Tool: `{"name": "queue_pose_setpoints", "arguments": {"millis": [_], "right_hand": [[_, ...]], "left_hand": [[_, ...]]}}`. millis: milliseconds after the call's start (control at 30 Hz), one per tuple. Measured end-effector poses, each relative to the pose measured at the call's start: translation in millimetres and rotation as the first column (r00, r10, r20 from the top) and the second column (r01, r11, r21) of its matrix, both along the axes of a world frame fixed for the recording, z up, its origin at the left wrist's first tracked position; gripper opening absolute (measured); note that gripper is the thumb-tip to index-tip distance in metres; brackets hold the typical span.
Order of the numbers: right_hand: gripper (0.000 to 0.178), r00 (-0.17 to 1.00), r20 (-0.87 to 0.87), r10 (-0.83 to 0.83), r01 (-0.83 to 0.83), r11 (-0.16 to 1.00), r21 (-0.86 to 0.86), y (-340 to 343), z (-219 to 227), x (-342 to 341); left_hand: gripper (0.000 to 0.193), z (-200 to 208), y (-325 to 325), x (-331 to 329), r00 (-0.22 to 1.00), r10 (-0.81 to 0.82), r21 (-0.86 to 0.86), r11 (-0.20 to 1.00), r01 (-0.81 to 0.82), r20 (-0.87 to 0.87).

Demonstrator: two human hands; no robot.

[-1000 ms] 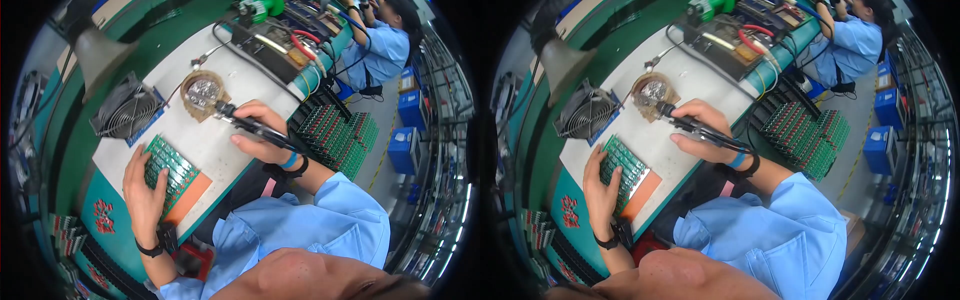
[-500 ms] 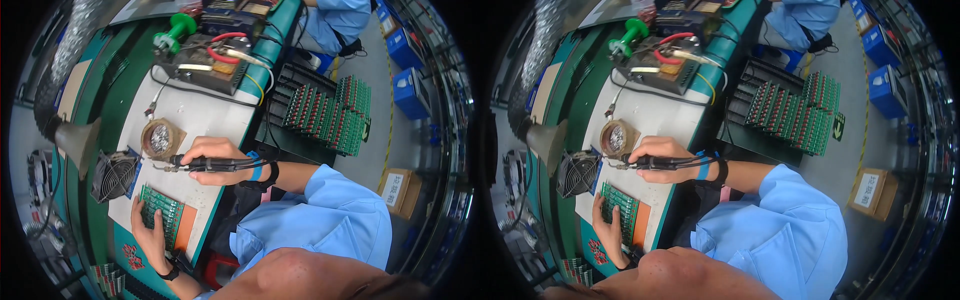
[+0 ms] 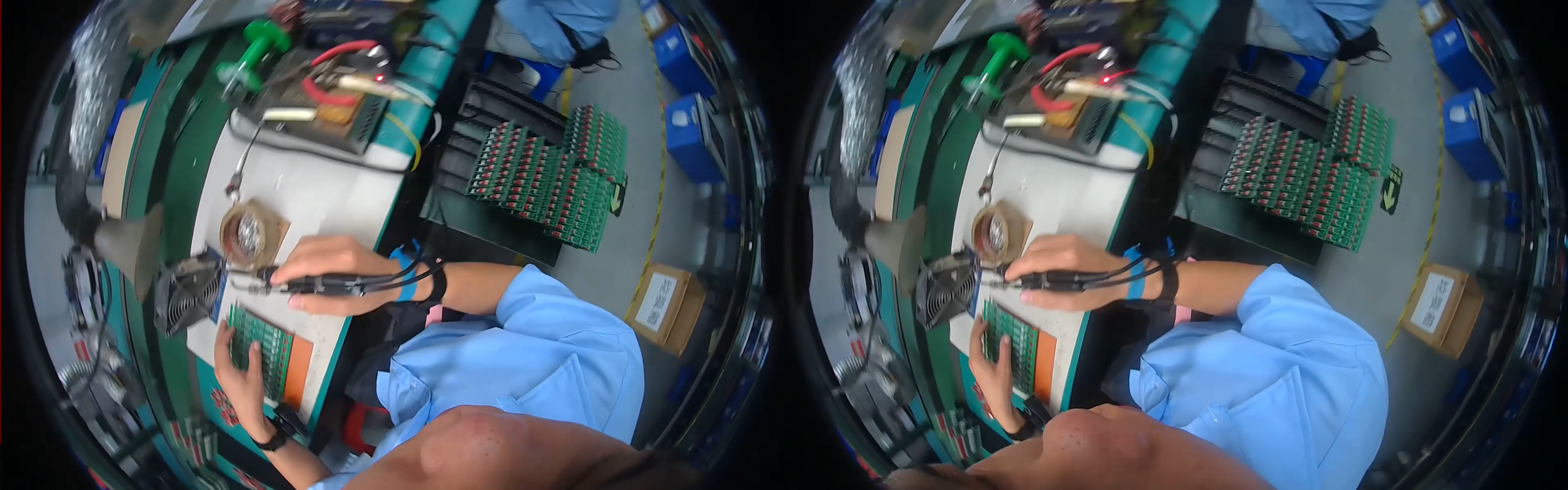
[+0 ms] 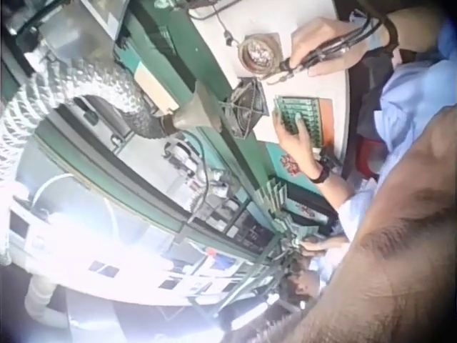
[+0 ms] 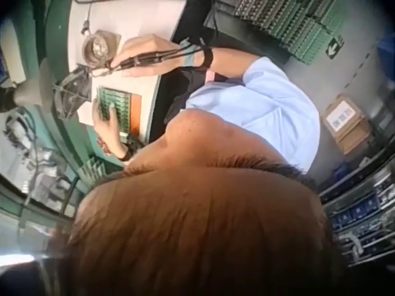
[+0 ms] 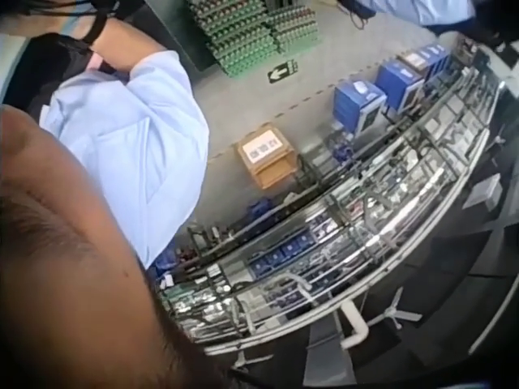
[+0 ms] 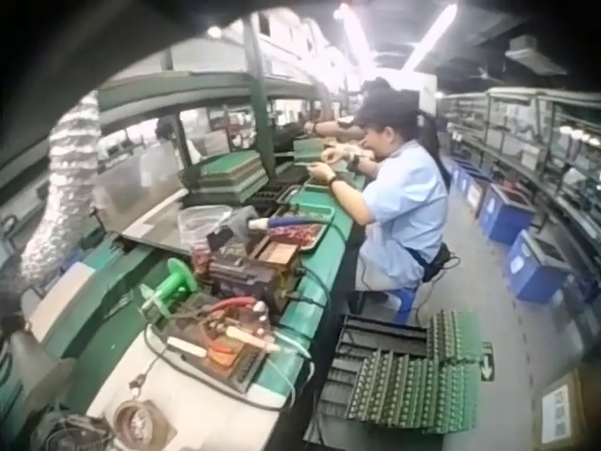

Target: The person picks up a circuit board and a metal plate, aligns them, and places the board onto a jig. They then use a soldering iron to apply solder to the components before removing the board from the jig.

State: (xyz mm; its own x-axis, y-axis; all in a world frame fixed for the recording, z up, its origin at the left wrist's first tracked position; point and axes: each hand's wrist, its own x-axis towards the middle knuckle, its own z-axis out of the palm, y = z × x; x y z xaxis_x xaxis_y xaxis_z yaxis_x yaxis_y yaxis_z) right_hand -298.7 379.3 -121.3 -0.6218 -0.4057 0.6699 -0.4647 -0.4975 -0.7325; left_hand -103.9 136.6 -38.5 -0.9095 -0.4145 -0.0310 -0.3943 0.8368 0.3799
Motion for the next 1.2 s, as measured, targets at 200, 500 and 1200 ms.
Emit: {"name": "queue_pose_setpoints", "arguments": {"millis": [200, 500, 1200], "right_hand": [[0.035, 0.993, -0.065, 0.095, -0.080, 0.976, 0.204, 9, 14, -9], [0.040, 0.924, -0.010, 0.383, -0.340, 0.832, 0.439, -11, 57, 10], [0.040, 0.926, -0.036, 0.376, -0.283, 0.754, 0.593, -40, 55, 13]], "left_hand": [[0.049, -7, -5, 0, 0.997, -0.020, 0.020, 1.000, 0.021, -0.073], [0.044, -16, -10, 5, 0.974, -0.042, -0.028, 0.999, 0.037, -0.222], [0.044, -29, -7, 15, 0.950, 0.007, -0.024, 1.000, -0.015, -0.312]]}}
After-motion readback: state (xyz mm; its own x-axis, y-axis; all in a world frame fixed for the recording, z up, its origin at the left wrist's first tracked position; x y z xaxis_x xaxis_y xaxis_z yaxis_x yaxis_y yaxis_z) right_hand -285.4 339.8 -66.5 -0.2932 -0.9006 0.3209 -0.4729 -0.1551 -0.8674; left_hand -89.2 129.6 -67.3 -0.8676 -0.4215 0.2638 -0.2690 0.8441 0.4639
